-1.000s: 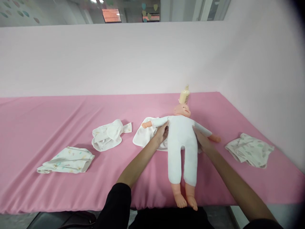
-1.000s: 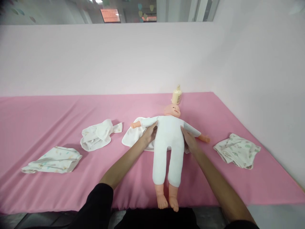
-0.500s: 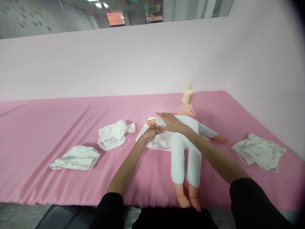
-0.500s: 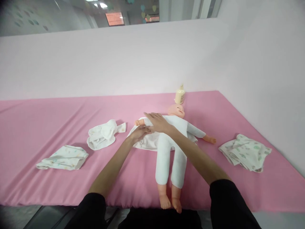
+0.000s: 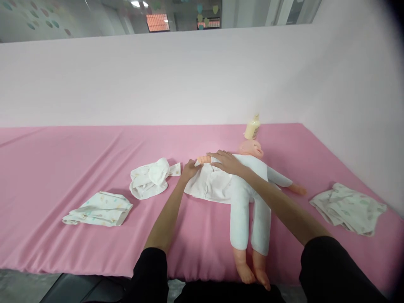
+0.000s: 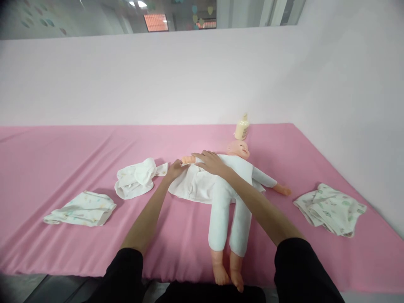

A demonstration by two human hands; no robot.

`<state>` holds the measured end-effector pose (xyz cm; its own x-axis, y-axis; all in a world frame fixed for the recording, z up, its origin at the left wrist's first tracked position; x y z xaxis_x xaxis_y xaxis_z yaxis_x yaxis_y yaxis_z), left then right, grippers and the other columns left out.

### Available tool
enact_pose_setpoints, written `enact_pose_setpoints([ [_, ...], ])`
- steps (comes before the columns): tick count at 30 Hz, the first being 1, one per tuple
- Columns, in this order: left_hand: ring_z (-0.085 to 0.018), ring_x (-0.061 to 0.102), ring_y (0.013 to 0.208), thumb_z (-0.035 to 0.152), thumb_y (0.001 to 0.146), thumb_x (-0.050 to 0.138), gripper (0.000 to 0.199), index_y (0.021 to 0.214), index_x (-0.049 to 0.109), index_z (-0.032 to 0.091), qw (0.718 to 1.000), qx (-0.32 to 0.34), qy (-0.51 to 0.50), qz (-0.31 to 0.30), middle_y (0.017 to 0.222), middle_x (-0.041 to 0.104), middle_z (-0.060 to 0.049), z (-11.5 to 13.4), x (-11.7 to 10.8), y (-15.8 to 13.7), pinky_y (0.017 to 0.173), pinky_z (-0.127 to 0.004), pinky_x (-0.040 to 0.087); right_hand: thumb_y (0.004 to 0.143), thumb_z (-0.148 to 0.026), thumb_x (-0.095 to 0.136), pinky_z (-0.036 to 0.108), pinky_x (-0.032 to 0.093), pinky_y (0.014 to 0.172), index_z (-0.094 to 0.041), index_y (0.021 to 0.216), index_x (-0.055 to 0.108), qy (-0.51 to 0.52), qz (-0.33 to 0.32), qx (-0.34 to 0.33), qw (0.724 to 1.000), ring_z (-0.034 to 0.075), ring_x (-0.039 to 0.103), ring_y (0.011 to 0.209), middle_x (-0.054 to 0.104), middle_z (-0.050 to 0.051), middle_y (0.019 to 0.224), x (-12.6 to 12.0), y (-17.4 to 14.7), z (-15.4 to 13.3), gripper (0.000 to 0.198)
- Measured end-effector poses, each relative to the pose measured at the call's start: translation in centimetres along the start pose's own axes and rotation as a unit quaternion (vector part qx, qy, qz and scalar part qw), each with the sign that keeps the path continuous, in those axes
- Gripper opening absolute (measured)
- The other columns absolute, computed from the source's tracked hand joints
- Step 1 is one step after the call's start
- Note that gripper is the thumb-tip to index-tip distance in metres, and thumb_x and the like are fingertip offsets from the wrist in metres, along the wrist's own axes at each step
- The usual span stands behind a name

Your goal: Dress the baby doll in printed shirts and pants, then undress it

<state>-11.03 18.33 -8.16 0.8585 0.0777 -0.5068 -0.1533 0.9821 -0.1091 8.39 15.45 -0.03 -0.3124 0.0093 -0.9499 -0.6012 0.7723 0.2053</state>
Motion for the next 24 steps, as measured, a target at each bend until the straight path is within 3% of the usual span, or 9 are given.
enact_pose_setpoints([
  [3, -0.013, 0.054, 0.067, 0.026, 0.076, 0.071, 0.018, 0.076, 0.056, 0.017, 0.999, -0.006, -0.036, -0.034, 0.071, 0.056, 0.001, 1.3, -0.4, -0.3, 0.062, -0.023, 0.039, 0.105, -0.045, 0.04, 0.039, 0.041, 0.103, -0.027, 0.152, 0.042, -0.005, 0.003, -0.002, 1.0, 0.024, 0.057, 0.114, 0.061, 0.01, 0.122, 0.1, 0.1, 0.2, 0.051],
  [7, -0.01, 0.053, 0.058, 0.036, 0.085, 0.062, 0.018, 0.092, 0.057, 0.02, 0.994, -0.019, -0.106, -0.033, 0.075, 0.058, 0.002, 4.0, -3.2, -1.8, 0.053, -0.021, 0.039, 0.106, -0.04, 0.04, 0.039, 0.042, 0.103, -0.023, 0.151, 0.043, -0.046, -0.029, 0.021, 0.998, 0.026, 0.059, 0.115, 0.062, 0.012, 0.124, 1.2, 0.4, 0.6, 0.048],
  [10, -0.007, 0.048, 0.051, 0.039, 0.084, 0.065, 0.021, 0.088, 0.055, 0.021, 0.979, 0.004, -0.199, -0.03, 0.07, 0.053, 0.004, 6.8, -4.5, -3.9, 0.046, -0.018, 0.034, 0.105, -0.041, 0.041, 0.039, 0.042, 0.102, -0.018, 0.142, 0.05, -0.085, -0.064, 0.047, 0.993, 0.028, 0.059, 0.119, 0.063, 0.014, 0.128, 2.4, 0.8, 0.5, 0.044],
  [14, -0.007, 0.049, 0.05, 0.04, 0.084, 0.067, 0.024, 0.091, 0.057, 0.02, 0.965, 0.053, -0.246, -0.069, 0.067, 0.054, 0.004, 10.4, -2.8, -6.5, 0.046, -0.017, 0.035, 0.103, -0.043, 0.045, 0.04, 0.044, 0.098, -0.009, 0.132, 0.051, -0.102, -0.076, 0.07, 0.989, 0.031, 0.062, 0.116, 0.066, 0.02, 0.124, 3.2, 1.2, -0.2, 0.045],
  [17, -0.007, 0.048, 0.05, 0.041, 0.085, 0.067, 0.025, 0.093, 0.056, 0.02, 0.958, 0.085, -0.252, -0.107, 0.065, 0.054, 0.004, 11.9, -0.3, -7.3, 0.048, -0.017, 0.036, 0.1, -0.033, 0.051, 0.039, 0.044, 0.096, -0.006, 0.133, 0.048, -0.106, -0.083, 0.076, 0.988, 0.032, 0.065, 0.111, 0.069, 0.021, 0.118, 3.1, 1.1, -0.7, 0.043],
  [20, -0.007, 0.049, 0.055, 0.041, 0.086, 0.067, 0.026, 0.092, 0.055, 0.019, 0.954, 0.099, -0.253, -0.129, 0.068, 0.055, 0.003, 12.0, 1.2, -6.9, 0.051, -0.017, 0.038, 0.098, -0.024, 0.049, 0.036, 0.045, 0.092, -0.008, 0.138, 0.046, -0.1, -0.089, 0.07, 0.988, 0.029, 0.067, 0.108, 0.07, 0.019, 0.119, 2.2, 0.4, -0.6, 0.043],
  [24, -0.008, 0.05, 0.062, 0.041, 0.087, 0.066, 0.025, 0.09, 0.057, 0.018, 0.961, 0.102, -0.219, -0.133, 0.074, 0.056, 0.001, 10.7, 1.5, -5.7, 0.059, -0.019, 0.04, 0.099, -0.035, 0.051, 0.037, 0.043, 0.1, -0.013, 0.145, 0.042, -0.083, -0.067, 0.073, 0.992, 0.029, 0.06, 0.122, 0.062, 0.017, 0.136, 0.1, -1.5, 0.8, 0.052],
])
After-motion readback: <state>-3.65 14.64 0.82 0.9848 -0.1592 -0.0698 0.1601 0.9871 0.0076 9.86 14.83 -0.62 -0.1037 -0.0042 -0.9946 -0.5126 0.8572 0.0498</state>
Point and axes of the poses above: each hand's wrist, its own y-axis towards the middle knuckle, its own x-axis out of the palm, z = x × y, the point moved 8 cm from there along y, towards the middle knuckle
